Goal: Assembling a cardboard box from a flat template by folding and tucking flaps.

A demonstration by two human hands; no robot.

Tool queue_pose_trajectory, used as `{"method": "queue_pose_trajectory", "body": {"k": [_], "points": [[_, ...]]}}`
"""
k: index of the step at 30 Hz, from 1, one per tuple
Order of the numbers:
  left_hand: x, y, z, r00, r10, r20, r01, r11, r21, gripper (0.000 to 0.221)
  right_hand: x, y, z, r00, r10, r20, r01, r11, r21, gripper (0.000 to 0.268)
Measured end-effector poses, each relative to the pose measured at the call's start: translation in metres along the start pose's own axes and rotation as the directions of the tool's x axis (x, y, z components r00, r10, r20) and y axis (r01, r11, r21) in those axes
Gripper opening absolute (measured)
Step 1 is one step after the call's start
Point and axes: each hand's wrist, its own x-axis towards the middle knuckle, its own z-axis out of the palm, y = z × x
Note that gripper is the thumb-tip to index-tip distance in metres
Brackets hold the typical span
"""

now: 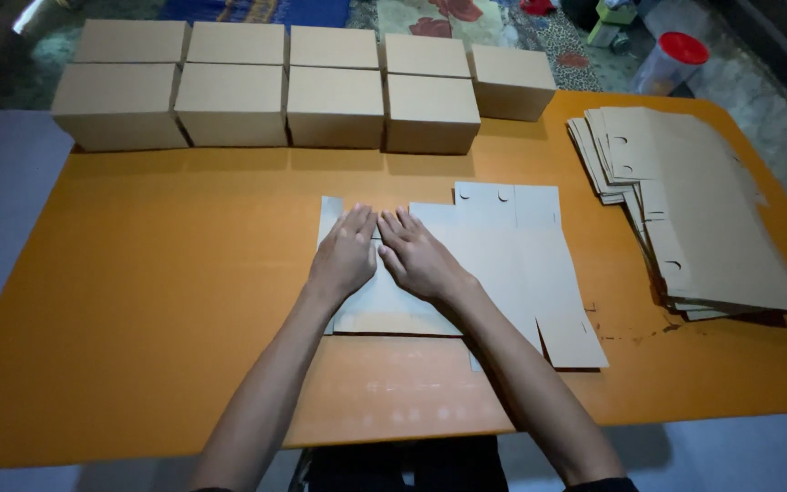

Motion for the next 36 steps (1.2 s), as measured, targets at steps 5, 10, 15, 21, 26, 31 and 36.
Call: {"method": "queue_pose_trajectory", "body": {"k": [5, 10, 15, 21, 26, 31, 36], "points": [[0.001, -0.018, 0.024, 0.997, 0.006, 0.082, -0.011, 0.998, 0.059, 0.051, -0.003, -0.005, -0.008, 1.000, -0.014, 0.014, 0.014, 1.000, 0.006, 0.049], [0.000, -0.018, 0.018, 0.992, -0.003, 0.129, -0.004, 0.998, 0.057, 0.053, 0.002, -0.004, -0.004, 0.998, 0.027, 0.049, -0.027, 1.000, -0.004, 0.051], [0.000, -0.046, 0.041, 0.992, -0.116, -0.042, 0.096, 0.941, -0.325, 0.030, 0.004, 0.005, -0.012, 0.986, 0.122, 0.117, -0.124, 0.992, 0.008, 0.050], [-0.003, -0.019, 0.009, 0.960, -0.262, -0.095, 0.264, 0.965, 0.006, 0.084, 0.025, 0.004, -0.018, 0.943, 0.306, -0.129, -0.309, 0.951, -0.002, 0.025], [0.003, -0.020, 0.000, 0.937, -0.345, 0.059, 0.349, 0.934, -0.083, 0.089, 0.036, 0.032, 0.012, 0.871, 0.405, -0.277, -0.392, 0.914, 0.103, 0.031], [0.003, -0.037, 0.007, 0.969, -0.229, -0.088, 0.236, 0.969, 0.072, 0.085, 0.040, 0.026, 0.019, 0.889, 0.169, -0.425, -0.248, 0.959, -0.137, 0.023], [0.001, -0.055, 0.020, 0.983, -0.184, -0.020, 0.185, 0.965, 0.187, 0.022, 0.048, 0.020, 0.030, 0.917, 0.014, -0.399, -0.114, 0.967, -0.229, 0.013]]}}
